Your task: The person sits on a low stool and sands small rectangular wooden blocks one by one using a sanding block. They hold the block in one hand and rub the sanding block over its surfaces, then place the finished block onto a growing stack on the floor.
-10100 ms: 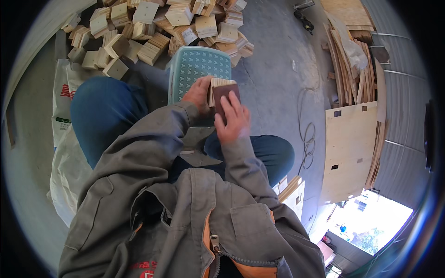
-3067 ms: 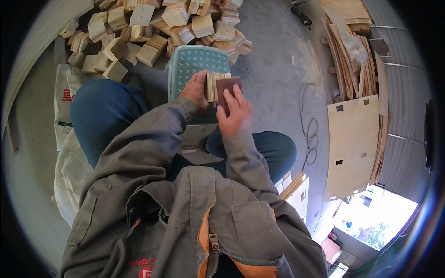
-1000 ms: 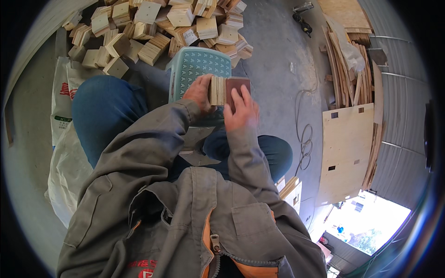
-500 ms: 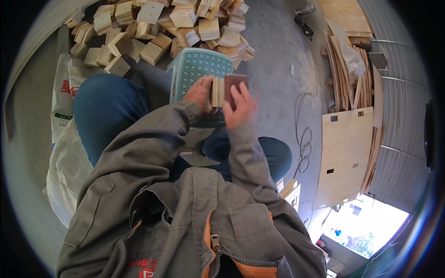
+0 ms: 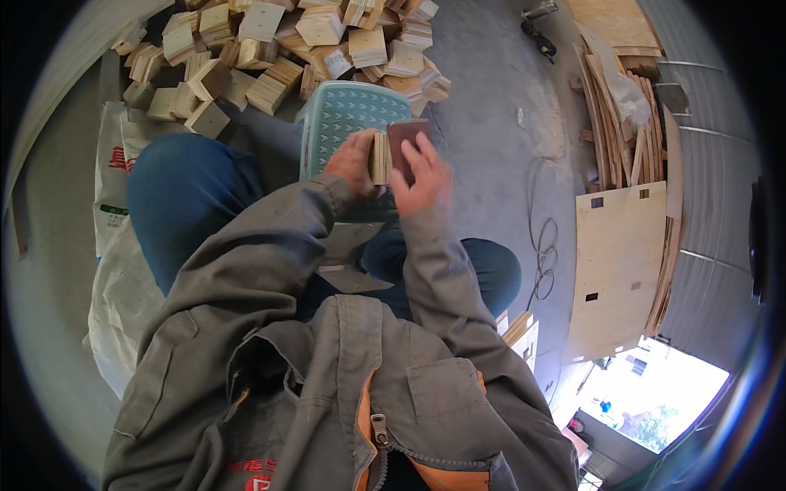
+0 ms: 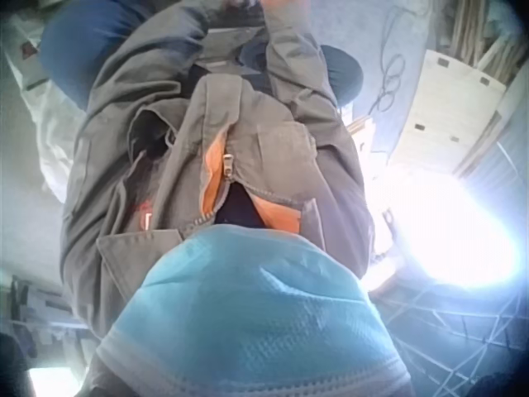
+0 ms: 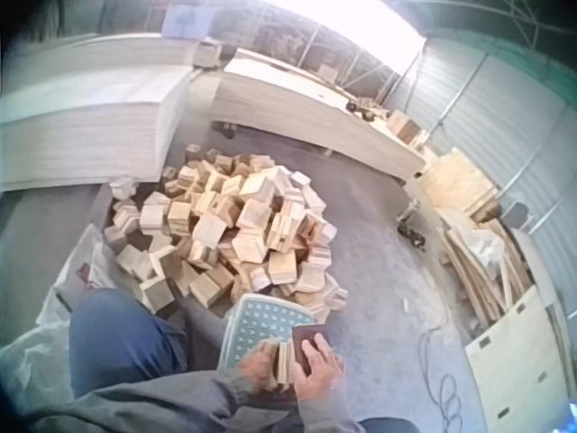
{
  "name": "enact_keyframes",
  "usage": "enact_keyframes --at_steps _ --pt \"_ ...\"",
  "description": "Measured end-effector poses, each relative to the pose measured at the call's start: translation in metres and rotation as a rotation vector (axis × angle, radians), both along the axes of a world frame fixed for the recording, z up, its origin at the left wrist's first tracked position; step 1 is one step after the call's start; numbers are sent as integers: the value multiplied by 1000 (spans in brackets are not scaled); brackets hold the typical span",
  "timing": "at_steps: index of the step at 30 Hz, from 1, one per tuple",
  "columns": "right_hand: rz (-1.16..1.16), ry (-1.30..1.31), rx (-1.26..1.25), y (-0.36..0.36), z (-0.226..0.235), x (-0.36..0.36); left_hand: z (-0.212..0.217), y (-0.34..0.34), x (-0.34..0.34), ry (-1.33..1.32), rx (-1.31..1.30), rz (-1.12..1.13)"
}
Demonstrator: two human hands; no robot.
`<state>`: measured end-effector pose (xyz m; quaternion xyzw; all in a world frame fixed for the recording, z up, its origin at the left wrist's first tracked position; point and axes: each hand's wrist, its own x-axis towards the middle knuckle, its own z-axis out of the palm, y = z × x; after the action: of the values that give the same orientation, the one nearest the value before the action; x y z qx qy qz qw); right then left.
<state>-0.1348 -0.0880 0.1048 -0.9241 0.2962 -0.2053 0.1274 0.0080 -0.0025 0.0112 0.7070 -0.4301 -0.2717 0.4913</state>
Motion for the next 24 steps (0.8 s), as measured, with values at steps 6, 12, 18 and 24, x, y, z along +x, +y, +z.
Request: enact_keyframes --at_steps 6,12,18,24 --pt "-190 198 67 -39 6 60 2 1 -1 0 -5 17" --pt "-55 56 -17 -19 -9 24 -1 0 -2 -35 2 23" --pt "74 26 52 54 1 -41 -8 -1 -2 -36 -27 35" --pt "92 24 57 61 8 -47 -12 -1 -1 -34 -72 12"
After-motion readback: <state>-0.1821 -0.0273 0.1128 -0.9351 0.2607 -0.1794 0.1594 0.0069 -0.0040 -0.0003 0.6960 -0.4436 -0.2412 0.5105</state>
